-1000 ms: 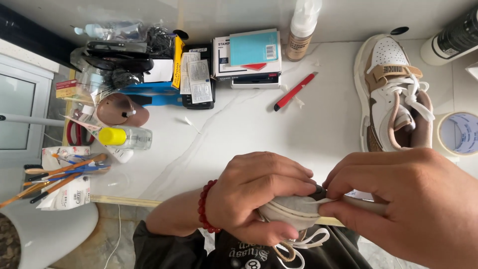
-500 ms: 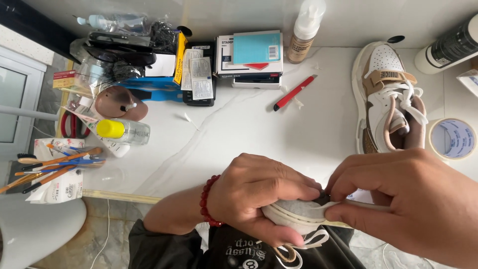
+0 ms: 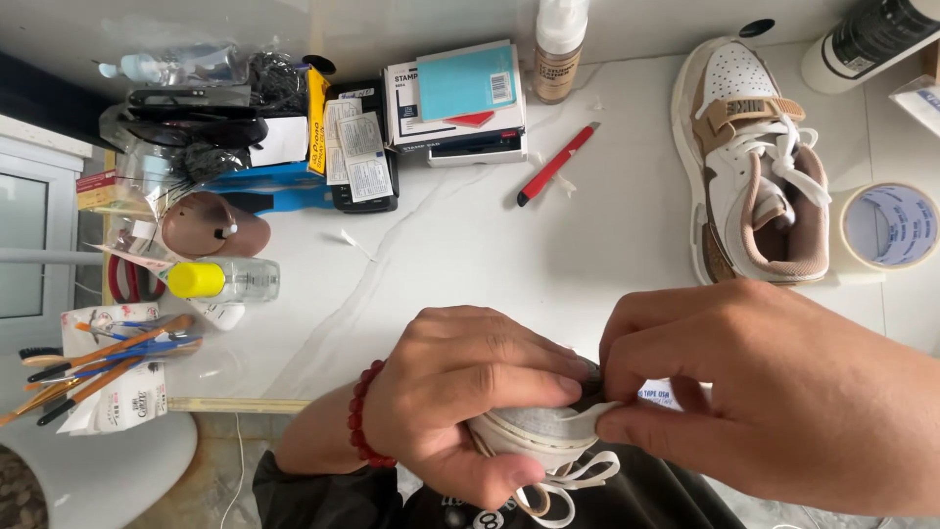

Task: The person is applying masking tape to the sole and edges of a sneaker, likely for protection during a repair or dyeing process.

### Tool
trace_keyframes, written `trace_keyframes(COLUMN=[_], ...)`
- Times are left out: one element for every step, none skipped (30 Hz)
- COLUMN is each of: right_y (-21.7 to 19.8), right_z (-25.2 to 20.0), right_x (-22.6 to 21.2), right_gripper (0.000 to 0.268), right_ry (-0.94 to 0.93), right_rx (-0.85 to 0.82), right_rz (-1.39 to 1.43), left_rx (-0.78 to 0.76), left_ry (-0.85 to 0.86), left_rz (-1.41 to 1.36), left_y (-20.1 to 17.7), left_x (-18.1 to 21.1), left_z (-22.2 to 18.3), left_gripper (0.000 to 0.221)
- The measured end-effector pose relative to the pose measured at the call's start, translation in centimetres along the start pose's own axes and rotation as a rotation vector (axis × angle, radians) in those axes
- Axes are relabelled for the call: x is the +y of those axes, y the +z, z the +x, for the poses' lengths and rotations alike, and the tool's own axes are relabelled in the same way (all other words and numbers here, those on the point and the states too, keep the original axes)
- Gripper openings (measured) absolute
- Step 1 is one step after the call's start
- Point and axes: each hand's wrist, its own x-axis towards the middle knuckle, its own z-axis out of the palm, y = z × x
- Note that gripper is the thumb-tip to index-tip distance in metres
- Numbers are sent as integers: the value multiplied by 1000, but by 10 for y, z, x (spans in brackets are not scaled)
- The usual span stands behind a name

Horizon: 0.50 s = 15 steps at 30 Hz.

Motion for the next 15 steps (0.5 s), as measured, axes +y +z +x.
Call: trace_keyframes(right_y=[4, 8, 12, 11, 10, 10, 9, 9, 8, 8, 8, 8, 8, 8, 8], right_z=[2, 5, 7, 8, 9, 11, 12, 14, 16, 17, 18, 20, 21, 23, 24], right_x=[10, 19, 28, 29, 30, 31, 31, 31, 31, 31, 32, 33, 33, 33, 34], right_gripper=[25, 20, 17, 17, 17, 17, 17, 17, 18, 18, 18, 18, 18, 19, 21], right_ry=[-2, -160, -317, -320, -393, -467, -471, -545, -618, -621, -693, -765, -768, -676, -583], right_rx=[-1, 23, 52, 50, 57, 63, 61, 53, 43, 41, 69, 97, 96, 33, -31], right_rz=[2, 102, 201, 202, 197, 193, 193, 253, 313, 314, 328, 343, 343, 397, 446], left_rx=[-2, -28, -53, -53, -48, -42, -42, -44, -44, -44, -24, -5, -5, 13, 33], left_ry=[-3, -32, -62, -65, -65, -66, -68, -79, -90, -93, -96, -99, -101, -102, -102], left_rz=[1, 19, 39, 41, 35, 30, 33, 26, 18, 21, 45, 70, 73, 93, 114], left_y=[-1, -3, -4, -5, -5, -5, -5, -5, -6, -6, -5, -4, -4, -4, -3], left_x=[2, 4, 7, 7, 7, 7, 7, 7, 8, 8, 9, 10, 10, 11, 11], left_z=[2, 3, 5, 5, 5, 5, 5, 5, 4, 5, 6, 7, 8, 9, 10], left_gripper=[37, 34, 33, 33, 32, 32, 32, 32, 32, 32, 31, 31, 31, 31, 31])
